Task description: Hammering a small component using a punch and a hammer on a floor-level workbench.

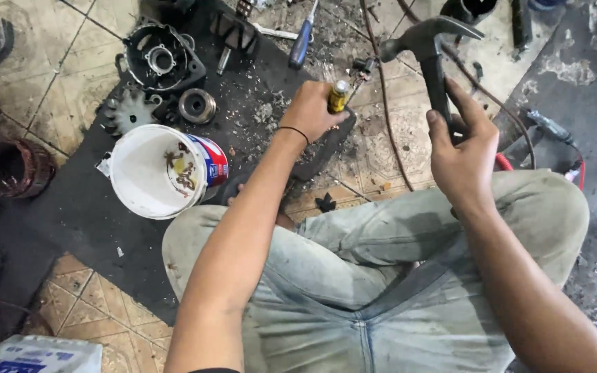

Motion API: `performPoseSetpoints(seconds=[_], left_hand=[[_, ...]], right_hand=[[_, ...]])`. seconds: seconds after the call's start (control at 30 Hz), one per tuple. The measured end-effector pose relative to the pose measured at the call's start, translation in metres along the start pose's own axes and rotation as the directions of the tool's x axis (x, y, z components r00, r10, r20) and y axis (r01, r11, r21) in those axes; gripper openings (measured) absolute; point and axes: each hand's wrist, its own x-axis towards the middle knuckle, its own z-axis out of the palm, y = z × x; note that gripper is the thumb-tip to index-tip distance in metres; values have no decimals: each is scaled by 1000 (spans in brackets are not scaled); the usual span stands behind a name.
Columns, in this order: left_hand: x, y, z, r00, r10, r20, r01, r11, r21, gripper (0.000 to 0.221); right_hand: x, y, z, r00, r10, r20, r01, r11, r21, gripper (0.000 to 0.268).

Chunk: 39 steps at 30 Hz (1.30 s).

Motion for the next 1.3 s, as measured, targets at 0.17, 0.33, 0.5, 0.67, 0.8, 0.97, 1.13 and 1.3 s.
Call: performPoseSetpoints(seconds=[0.17,0.33,0.5,0.67,0.8,0.97,1.13,1.3], left_hand=[[-1,6,-9,1000,-15,-21,14,998,-59,33],[-4,17,-17,1000,16,9,-16,1000,-27,32],[0,17,-12,999,29,24,-30,999,20,31],[-5,27,-18,997,13,73,-16,999,35,30],[-6,27,-16,997,14,78,-17,999,39,29],[-5,27,-15,994,-3,106,-1,999,42,32],[4,12,0,993,0,115,-8,998,65,31],[6,8,6,992,-15,127,7,998,64,32]], right_hand=[[-3,9,0,994,105,21,-106,994,23,45],[2,12,0,993,114,44,-116,993,32,46],[1,15,1,990,133,45,-135,989,52,46],[2,13,1,990,132,53,-136,987,82,46],[2,9,1,990,127,56,-132,987,87,45],[2,14,1,989,138,59,-144,985,99,46],[2,16,0,990,127,59,-133,986,101,45],[2,13,1,990,134,53,-139,984,110,45]])
